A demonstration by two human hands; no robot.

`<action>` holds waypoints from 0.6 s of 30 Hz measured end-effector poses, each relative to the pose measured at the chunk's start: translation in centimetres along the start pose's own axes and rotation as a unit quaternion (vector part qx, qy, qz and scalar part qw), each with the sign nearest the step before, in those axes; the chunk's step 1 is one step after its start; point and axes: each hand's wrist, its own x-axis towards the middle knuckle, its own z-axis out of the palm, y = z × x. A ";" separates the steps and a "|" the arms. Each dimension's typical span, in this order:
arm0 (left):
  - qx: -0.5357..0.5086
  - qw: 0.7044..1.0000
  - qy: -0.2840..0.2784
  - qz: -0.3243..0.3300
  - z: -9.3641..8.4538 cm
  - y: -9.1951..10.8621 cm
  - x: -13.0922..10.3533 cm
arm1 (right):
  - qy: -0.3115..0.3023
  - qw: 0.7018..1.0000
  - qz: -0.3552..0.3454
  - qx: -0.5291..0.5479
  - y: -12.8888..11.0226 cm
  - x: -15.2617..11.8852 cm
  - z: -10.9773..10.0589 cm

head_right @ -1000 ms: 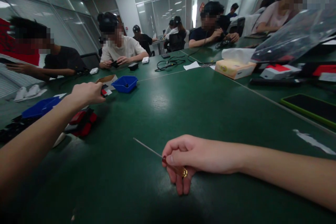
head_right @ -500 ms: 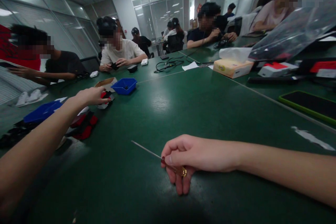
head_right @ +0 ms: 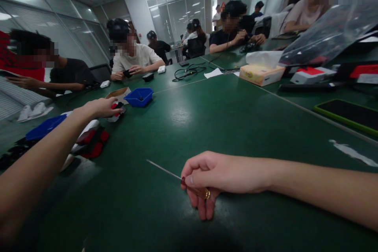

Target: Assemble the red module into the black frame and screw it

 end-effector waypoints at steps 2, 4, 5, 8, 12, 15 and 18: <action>0.024 1.000 -0.009 -0.012 -1.3 -0.1 -1.4 | 0.000 1.000 0.000 0.004 0.1 0.0 -0.1; 0.039 0.999 -0.012 -0.001 -2.4 0.1 -3.7 | 0.003 1.000 0.001 0.008 0.2 0.1 -0.2; 0.049 0.999 -0.011 0.000 -2.7 0.3 -5.0 | 0.004 1.000 0.002 0.011 0.3 0.1 -0.2; 0.077 0.996 -0.037 0.015 -2.4 1.5 -9.4 | 0.004 1.000 0.001 0.012 0.4 0.2 -0.3; 0.102 0.992 -0.064 0.027 -0.2 3.8 -13.8 | -0.002 1.000 -0.006 0.007 0.4 0.2 -0.3; 0.118 0.992 -0.046 0.011 0.9 4.4 -14.8 | -0.001 1.000 -0.010 -0.001 0.3 0.1 -0.2; 0.108 0.993 -0.042 -0.002 1.2 3.7 -14.0 | 0.002 1.000 -0.006 -0.007 0.2 0.0 -0.1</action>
